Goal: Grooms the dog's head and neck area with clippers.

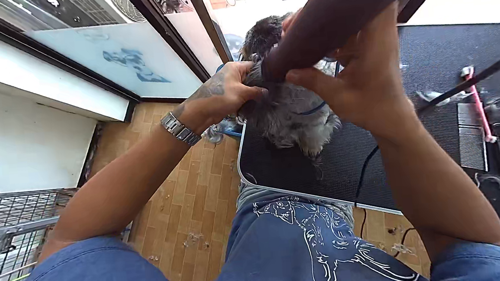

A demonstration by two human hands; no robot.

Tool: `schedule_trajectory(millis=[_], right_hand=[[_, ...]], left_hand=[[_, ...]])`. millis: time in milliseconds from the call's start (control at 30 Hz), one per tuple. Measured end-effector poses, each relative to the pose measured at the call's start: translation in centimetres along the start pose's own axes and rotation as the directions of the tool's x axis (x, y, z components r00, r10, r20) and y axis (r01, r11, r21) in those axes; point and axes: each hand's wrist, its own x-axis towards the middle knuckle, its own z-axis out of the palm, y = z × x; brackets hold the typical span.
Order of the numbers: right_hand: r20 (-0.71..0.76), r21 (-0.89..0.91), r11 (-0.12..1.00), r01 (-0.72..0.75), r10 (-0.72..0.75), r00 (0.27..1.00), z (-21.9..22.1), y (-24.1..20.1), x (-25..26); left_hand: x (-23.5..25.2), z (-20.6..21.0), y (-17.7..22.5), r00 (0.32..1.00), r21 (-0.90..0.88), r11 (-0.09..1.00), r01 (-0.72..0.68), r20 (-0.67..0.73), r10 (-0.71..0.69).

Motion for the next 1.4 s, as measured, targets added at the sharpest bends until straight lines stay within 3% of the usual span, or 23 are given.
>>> schedule_trajectory(millis=[267, 467, 767, 933, 1100, 1300, 1400], right_hand=[[0.138, -0.043, 0.999, -0.03, 0.035, 0.99, 0.1, 0.5, -2.5], [0.04, 0.001, 1.0, 0.027, -0.027, 0.999, -0.5, 0.4, -1.3], [0.243, -0.057, 0.997, -0.044, 0.057, 0.968, -0.2, 0.3, -1.4], [0.154, 0.025, 1.0, -0.01, 0.006, 0.988, -0.6, 0.0, -0.5], [0.244, 0.002, 1.0, -0.019, 0.017, 0.97, 0.3, 0.6, -0.3], [0.249, -0.038, 0.997, -0.066, 0.073, 0.966, 1.0, 0.8, -1.2], [0.25, -0.034, 0.998, -0.049, 0.056, 0.967, 1.6, 0.7, -1.8]], left_hand=[[0.7, -0.6, -0.2, 1.0, 0.007, 1.0, -0.019, 0.023, 0.019], [1.0, -0.4, 0.2, 0.997, 0.062, 0.997, -0.05, 0.065, 0.046], [0.6, -0.4, -0.3, 0.999, 0.038, 0.998, -0.05, 0.023, 0.049], [0.3, -0.5, -0.2, 0.999, 0.056, 0.998, -0.027, 0.029, 0.025], [0.1, -0.8, -0.2, 0.998, 0.068, 0.997, -0.034, 0.049, 0.03], [0.1, 0.1, -1.6, 0.996, -0.034, 0.999, -0.002, -0.093, -0.001], [0.4, -0.1, -2.4, 0.999, -0.063, 0.998, 0.006, -0.046, -0.009]])
